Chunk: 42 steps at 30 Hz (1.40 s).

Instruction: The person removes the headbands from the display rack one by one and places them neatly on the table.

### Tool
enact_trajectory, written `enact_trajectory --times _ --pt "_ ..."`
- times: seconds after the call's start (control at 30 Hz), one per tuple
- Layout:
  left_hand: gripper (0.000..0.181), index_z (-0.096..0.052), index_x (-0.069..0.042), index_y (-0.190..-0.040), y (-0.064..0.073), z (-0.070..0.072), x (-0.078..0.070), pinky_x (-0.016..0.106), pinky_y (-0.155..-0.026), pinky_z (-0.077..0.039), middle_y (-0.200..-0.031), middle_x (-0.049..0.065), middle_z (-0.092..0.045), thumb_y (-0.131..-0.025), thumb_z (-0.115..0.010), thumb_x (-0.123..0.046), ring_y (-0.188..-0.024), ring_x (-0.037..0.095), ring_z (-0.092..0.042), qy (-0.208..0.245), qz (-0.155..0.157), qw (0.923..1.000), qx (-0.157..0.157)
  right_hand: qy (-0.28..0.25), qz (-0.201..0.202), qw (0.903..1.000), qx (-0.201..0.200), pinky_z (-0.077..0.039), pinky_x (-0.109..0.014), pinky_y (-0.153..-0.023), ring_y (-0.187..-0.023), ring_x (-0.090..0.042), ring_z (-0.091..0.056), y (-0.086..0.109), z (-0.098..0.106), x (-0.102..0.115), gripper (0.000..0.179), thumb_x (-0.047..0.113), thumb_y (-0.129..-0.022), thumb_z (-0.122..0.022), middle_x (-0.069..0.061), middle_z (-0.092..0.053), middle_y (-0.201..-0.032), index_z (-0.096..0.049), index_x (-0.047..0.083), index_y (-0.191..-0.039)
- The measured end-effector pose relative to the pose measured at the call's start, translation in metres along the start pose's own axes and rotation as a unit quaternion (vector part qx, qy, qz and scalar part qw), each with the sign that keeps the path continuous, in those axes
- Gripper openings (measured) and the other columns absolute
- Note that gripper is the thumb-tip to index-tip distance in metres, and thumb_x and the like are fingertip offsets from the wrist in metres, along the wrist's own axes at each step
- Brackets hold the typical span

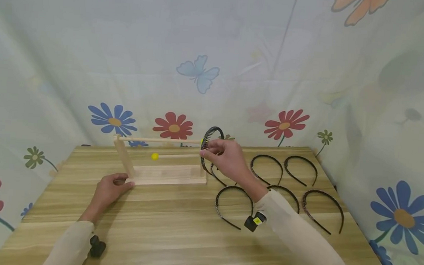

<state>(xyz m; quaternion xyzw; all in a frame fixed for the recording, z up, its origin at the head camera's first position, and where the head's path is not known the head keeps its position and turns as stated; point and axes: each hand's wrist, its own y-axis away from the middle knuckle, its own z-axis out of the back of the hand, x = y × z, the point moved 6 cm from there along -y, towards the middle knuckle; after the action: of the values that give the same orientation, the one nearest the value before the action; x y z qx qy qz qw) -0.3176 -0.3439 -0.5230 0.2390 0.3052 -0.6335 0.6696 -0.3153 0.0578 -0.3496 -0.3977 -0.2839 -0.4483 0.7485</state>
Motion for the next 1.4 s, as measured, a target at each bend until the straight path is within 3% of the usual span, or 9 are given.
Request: enact_trajectory --times 0.47,0.77,0.93,1.4 --pt "0.053 -0.066 0.005 -0.128 -0.001 0.001 0.000 0.028 -0.072 -0.054 -0.112 0.024 -0.073 -0.093 -0.078 -0.033 -0.100 0.034 -0.071 -0.008 -0.007 0.9999 -0.007 -0.038 -0.044 0.9983 0.003 -0.057 -0.031 -0.068 -0.083 -0.011 -0.071 0.021 -0.025 -0.014 0.037 0.035 -0.088 -0.082 0.002 -0.078 -0.091 -0.077 0.008 -0.113" --pt "0.054 -0.066 0.005 -0.129 -0.002 -0.001 0.003 0.028 -0.073 -0.054 -0.113 0.025 -0.073 -0.093 -0.077 -0.034 -0.100 0.034 -0.071 -0.006 -0.005 1.0000 -0.003 -0.080 -0.066 0.9942 0.029 -0.059 -0.032 -0.073 -0.084 -0.012 -0.071 0.033 -0.051 -0.029 0.038 0.035 -0.089 -0.081 0.000 -0.078 -0.092 -0.076 0.005 -0.112" --pt "0.054 -0.066 0.005 -0.128 -0.002 0.000 0.003 0.026 -0.072 -0.054 -0.112 0.024 -0.073 -0.093 -0.078 -0.034 -0.099 0.032 -0.071 -0.006 -0.006 1.0000 -0.004 -0.090 -0.073 0.9924 0.042 -0.060 -0.032 -0.076 -0.086 -0.011 -0.073 0.040 -0.069 -0.035 0.044 0.037 -0.088 -0.082 0.000 -0.078 -0.092 -0.075 0.002 -0.115" --pt "0.053 -0.064 0.006 -0.130 0.000 -0.001 -0.001 0.027 -0.073 -0.054 -0.116 0.026 -0.072 -0.095 -0.076 -0.031 -0.103 0.036 -0.071 0.000 -0.001 1.0000 0.004 -0.092 -0.114 0.9875 0.057 -0.057 -0.028 -0.066 -0.079 -0.008 -0.071 0.058 -0.103 -0.048 0.037 0.038 -0.087 -0.083 0.005 -0.078 -0.086 -0.078 0.008 -0.108"
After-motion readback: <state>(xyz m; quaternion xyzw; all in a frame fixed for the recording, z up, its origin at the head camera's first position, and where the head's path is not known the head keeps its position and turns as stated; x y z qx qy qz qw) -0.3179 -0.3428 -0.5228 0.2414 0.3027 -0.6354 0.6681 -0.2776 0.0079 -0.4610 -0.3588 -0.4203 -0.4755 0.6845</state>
